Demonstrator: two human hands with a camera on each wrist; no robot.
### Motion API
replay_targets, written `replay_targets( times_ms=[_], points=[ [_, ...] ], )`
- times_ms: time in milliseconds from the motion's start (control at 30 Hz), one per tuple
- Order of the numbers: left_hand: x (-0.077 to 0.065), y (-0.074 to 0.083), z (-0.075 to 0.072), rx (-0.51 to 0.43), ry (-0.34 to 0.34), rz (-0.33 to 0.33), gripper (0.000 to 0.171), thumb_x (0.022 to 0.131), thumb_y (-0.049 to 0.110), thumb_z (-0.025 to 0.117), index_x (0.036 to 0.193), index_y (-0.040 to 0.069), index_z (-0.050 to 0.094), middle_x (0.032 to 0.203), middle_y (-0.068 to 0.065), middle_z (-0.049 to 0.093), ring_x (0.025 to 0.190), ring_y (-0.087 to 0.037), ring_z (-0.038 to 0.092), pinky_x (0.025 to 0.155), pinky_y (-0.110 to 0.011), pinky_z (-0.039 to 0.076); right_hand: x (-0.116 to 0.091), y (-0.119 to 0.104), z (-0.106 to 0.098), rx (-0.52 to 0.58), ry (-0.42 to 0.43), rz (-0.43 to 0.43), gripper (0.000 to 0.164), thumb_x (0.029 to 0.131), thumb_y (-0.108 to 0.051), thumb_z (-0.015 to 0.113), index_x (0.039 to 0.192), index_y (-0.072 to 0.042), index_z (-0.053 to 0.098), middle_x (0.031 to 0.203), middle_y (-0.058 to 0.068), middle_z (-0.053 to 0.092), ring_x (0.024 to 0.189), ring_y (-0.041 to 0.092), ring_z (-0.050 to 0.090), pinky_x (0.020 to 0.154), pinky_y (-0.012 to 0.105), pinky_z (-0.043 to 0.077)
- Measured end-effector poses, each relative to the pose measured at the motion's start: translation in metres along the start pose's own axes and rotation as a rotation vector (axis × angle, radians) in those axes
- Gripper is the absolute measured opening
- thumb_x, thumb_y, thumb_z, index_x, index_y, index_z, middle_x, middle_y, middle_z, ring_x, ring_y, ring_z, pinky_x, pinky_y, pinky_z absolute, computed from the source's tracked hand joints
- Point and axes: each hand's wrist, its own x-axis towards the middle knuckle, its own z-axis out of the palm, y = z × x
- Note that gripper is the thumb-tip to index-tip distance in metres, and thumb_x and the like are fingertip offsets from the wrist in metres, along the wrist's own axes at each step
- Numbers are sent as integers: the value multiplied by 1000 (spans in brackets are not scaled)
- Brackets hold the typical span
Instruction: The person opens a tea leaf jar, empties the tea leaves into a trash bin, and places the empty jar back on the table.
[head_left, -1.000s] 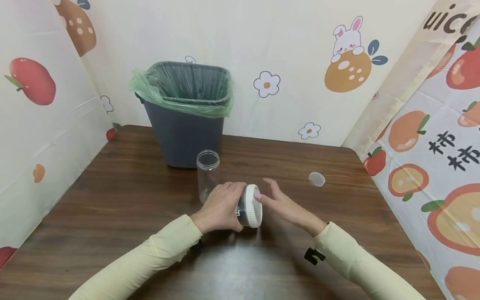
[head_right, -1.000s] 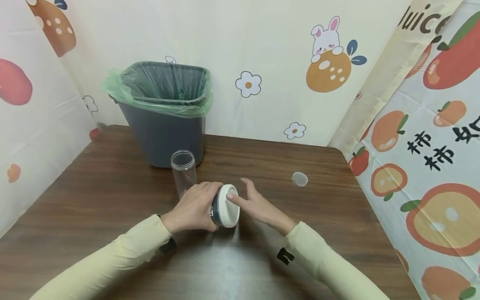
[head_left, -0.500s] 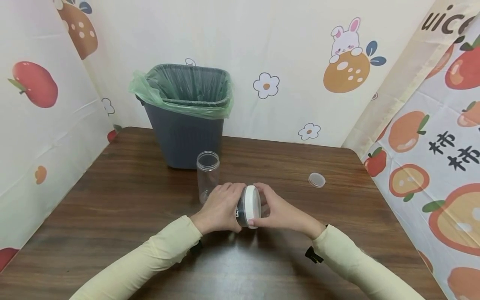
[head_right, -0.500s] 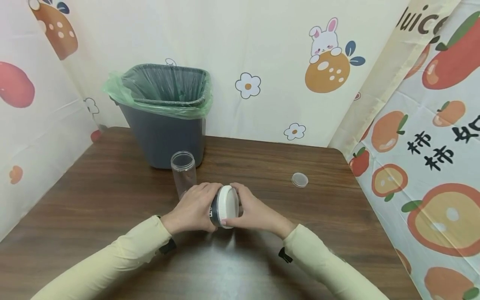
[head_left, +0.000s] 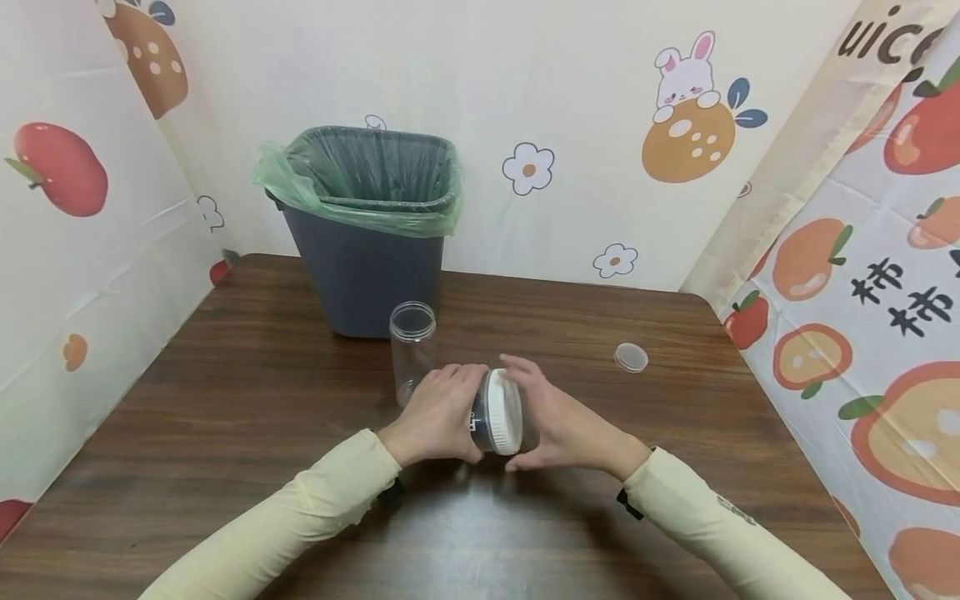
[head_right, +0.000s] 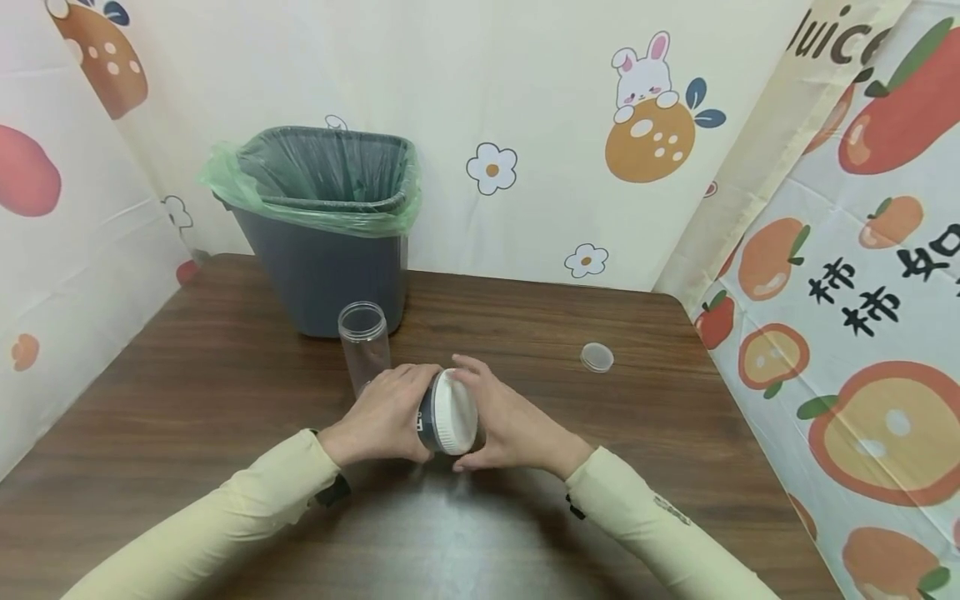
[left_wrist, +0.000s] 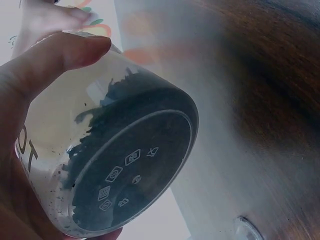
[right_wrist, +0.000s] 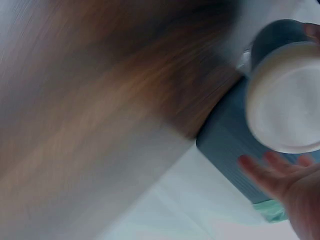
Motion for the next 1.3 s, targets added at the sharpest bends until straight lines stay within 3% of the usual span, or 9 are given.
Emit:
replay_targets(
  times_ms=[133,233,333,467,633,833,1067,1167,1300],
  points=[
    [0,1,2,3,6,4,101,37,45,83,120,5,41,105,-4,53,92,-19,50,81,-37,44,2,-6,-3,308,9,364,92,75,-46,68,139,-20,6,141,13,23,123,31,34,96,49,34],
    [0,2,4,18,9,7,100,37,45,83,119,5,41,105,-3,53,92,-19,50,80,-37,44,5,-12,-6,515,-42,635,76,85,-49,54,139,-18,10,133,19,33,108,32,48,88,50,41],
    [0,2,4,23,9,8,99,37,44,83,118,6,41,106,-3,53,92,-20,49,80,-37,44,7,-14,-7,643,-129,753,69,88,-50,48,137,-12,16,121,19,42,90,29,56,78,48,47],
    [-1,3,3,31,6,11,100,37,44,83,119,6,41,107,-4,52,93,-21,49,81,-38,44,6,-14,-5,700,-177,716,64,89,-46,50,134,-12,20,116,18,44,87,27,56,74,47,48],
    [-3,1,3,45,11,17,100,37,44,83,119,6,41,106,-4,53,94,-21,50,81,-37,44,4,-12,-3,607,-164,597,70,85,-40,59,136,-18,17,128,14,34,99,25,54,77,39,49],
    [-4,-1,2,15,6,14,100,37,43,84,119,6,40,107,-5,53,94,-21,49,81,-38,44,2,-8,-2,403,-119,328,89,74,-39,72,138,-18,14,130,7,32,108,21,46,83,39,46],
    [-5,-2,2,25,-16,0,103,39,45,84,122,5,39,111,-7,52,98,-23,49,84,-39,43,4,-2,2,61,-28,-18,96,60,-31,81,132,-15,21,140,11,23,124,18,32,97,38,36],
    [-5,-2,2,23,-22,-8,103,39,45,83,122,4,39,111,-7,52,98,-23,49,85,-39,42,3,-3,3,100,-21,55,101,60,-36,81,135,-16,17,141,7,21,126,20,30,99,39,34],
    [-5,-1,2,10,-23,-13,103,38,44,84,122,4,39,110,-6,53,97,-22,49,84,-39,43,4,-8,2,318,-17,399,93,73,-47,70,138,-20,10,141,10,22,125,29,32,99,47,32]
  ],
)
